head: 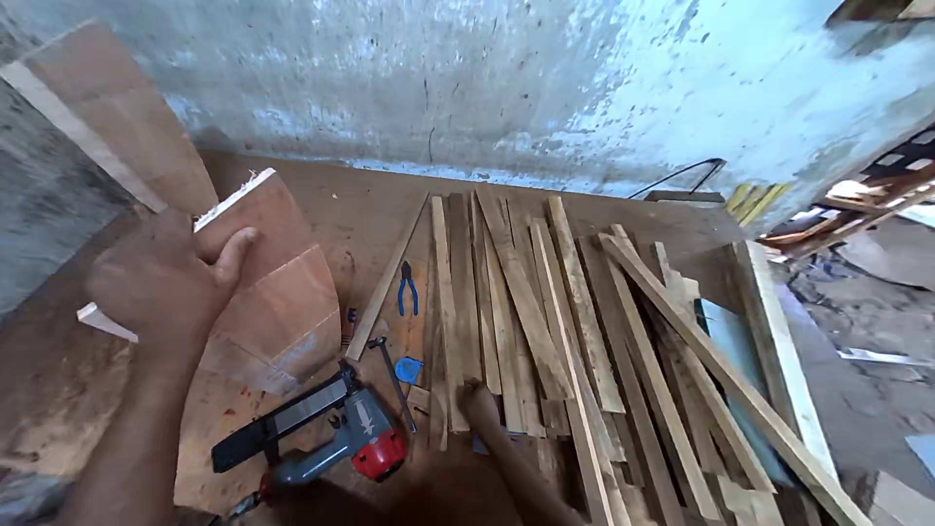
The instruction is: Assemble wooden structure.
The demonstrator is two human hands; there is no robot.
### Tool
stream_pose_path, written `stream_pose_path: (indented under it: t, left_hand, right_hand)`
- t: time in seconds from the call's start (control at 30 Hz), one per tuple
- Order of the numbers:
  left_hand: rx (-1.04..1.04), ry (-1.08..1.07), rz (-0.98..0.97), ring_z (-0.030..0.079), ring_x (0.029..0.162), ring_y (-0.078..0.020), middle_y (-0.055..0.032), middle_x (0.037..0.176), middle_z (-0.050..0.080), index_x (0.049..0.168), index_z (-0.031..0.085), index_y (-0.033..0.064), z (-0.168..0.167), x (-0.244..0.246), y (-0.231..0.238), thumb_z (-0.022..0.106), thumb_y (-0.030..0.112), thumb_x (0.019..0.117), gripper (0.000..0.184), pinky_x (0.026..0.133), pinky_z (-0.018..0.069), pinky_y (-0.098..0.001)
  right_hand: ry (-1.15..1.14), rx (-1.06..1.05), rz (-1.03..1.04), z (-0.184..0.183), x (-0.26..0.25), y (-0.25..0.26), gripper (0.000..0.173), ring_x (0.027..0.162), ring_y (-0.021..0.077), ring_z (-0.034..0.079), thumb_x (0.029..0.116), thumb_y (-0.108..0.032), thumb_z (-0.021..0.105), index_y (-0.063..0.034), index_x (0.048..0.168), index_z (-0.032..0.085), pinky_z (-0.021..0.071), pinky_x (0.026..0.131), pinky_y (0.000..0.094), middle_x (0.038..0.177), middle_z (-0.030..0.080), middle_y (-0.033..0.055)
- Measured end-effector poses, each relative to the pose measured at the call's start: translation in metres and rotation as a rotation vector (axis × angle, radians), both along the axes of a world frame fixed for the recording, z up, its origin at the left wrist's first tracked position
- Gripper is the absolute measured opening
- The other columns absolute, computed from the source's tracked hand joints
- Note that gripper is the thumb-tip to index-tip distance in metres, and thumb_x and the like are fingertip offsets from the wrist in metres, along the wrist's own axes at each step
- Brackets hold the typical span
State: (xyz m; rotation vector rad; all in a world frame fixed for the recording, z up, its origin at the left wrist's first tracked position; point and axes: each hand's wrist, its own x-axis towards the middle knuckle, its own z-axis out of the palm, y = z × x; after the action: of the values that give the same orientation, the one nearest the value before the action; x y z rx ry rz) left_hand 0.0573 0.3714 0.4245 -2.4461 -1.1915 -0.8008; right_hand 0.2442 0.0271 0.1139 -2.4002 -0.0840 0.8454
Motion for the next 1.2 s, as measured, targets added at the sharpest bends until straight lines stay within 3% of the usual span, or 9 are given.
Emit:
stream_pose_path:
  t: [0.17,0.37,0.7,0.83,0.93,1.0,1.1,1.13,1.2]
  left_hand:
    - [0.030,-0.024,-0.026,0.063,0.076,-0.0480,-0.0247,0.087,0.058,0.101,0.052,0.0060,-0.001,0.002,0.000,0.034,0.083,0.0922,0.080,0.056,0.0454,-0.0630]
    - [0.045,-0.038,-0.034,0.063,0.078,-0.0467,-0.0227,0.090,0.060,0.100,0.054,0.0064,0.001,0.003,0.001,0.036,0.082,0.0925,0.078,0.057,0.0468,-0.0620]
    - [0.073,-0.039,-0.037,0.063,0.077,-0.0443,-0.0218,0.088,0.058,0.098,0.053,0.0064,-0.005,0.002,0.005,0.036,0.081,0.0933,0.077,0.058,0.0462,-0.0605]
    - [0.080,-0.053,-0.056,0.063,0.078,-0.0454,-0.0224,0.090,0.059,0.100,0.054,0.0059,-0.002,0.004,0.003,0.036,0.080,0.0938,0.077,0.058,0.0459,-0.0616]
    - [0.078,-0.051,-0.048,0.063,0.078,-0.0454,-0.0224,0.091,0.060,0.102,0.054,0.0063,-0.003,0.002,0.000,0.036,0.081,0.0932,0.078,0.058,0.0463,-0.0613]
    - [0.046,-0.041,-0.047,0.064,0.080,-0.0468,-0.0236,0.094,0.060,0.106,0.055,0.0066,0.000,0.002,-0.003,0.036,0.081,0.0932,0.078,0.059,0.0472,-0.0628]
    - [0.045,-0.042,-0.048,0.063,0.078,-0.0475,-0.0235,0.090,0.060,0.100,0.054,0.0061,-0.002,0.001,-0.002,0.036,0.082,0.0928,0.078,0.058,0.0467,-0.0631]
    - [0.047,-0.038,-0.047,0.063,0.078,-0.0476,-0.0236,0.090,0.059,0.100,0.054,0.0059,-0.003,0.000,-0.001,0.036,0.082,0.0926,0.078,0.058,0.0465,-0.0632]
    - [0.047,-0.025,-0.043,0.062,0.079,-0.0484,-0.0248,0.089,0.059,0.101,0.053,0.0051,-0.002,0.000,0.000,0.035,0.082,0.0924,0.080,0.059,0.0462,-0.0640]
  right_hand:
    - [0.047,-0.078,0.022,0.014,-0.018,0.017,0.037,0.115,0.0360,0.066,0.0997,-0.028,0.059,-0.0026,0.127,0.063,0.0523,0.097,0.0565,0.122,0.067,0.0217]
    - [0.056,-0.132,-0.090,0.020,-0.020,0.039,0.050,0.124,0.0388,0.060,0.0966,-0.029,0.064,0.0042,0.133,0.054,0.0507,0.100,0.0540,0.133,0.059,0.0269]
    - [-0.013,-0.124,-0.127,-0.001,-0.014,0.035,0.056,0.113,0.0341,0.067,0.0930,-0.033,0.069,-0.0019,0.137,0.052,0.0545,0.094,0.0535,0.121,0.068,0.0199]
    - [0.013,0.106,-0.085,-0.001,0.001,0.008,0.050,0.103,0.0340,0.069,0.0867,-0.026,0.078,-0.0023,0.128,0.062,0.0553,0.091,0.0558,0.114,0.069,0.0201]
    - [0.165,0.288,-0.110,0.013,0.003,-0.026,0.030,0.089,0.0263,0.068,0.0957,-0.013,0.066,-0.0008,0.123,0.067,0.0559,0.080,0.0469,0.103,0.070,0.0164]
    - [0.417,0.549,-0.250,0.029,-0.006,-0.055,0.026,0.080,0.0212,0.068,0.0994,-0.009,0.062,0.0009,0.124,0.061,0.0592,0.070,0.0391,0.098,0.069,0.0133]
    - [0.724,0.951,-0.427,0.049,-0.042,-0.104,0.023,0.078,0.0266,0.072,0.0963,-0.004,0.054,-0.0015,0.118,0.058,0.0627,0.068,0.0455,0.095,0.072,0.0155]
    - [0.723,1.024,-0.411,0.054,-0.058,-0.117,0.022,0.076,0.0249,0.073,0.0913,-0.006,0.053,-0.0034,0.110,0.064,0.0629,0.066,0.0446,0.092,0.074,0.0133]
    - [0.700,1.110,-0.270,0.058,-0.084,-0.139,0.030,0.084,0.0197,0.073,0.0936,-0.013,0.047,-0.0076,0.114,0.068,0.0631,0.073,0.0413,0.097,0.076,0.0083]
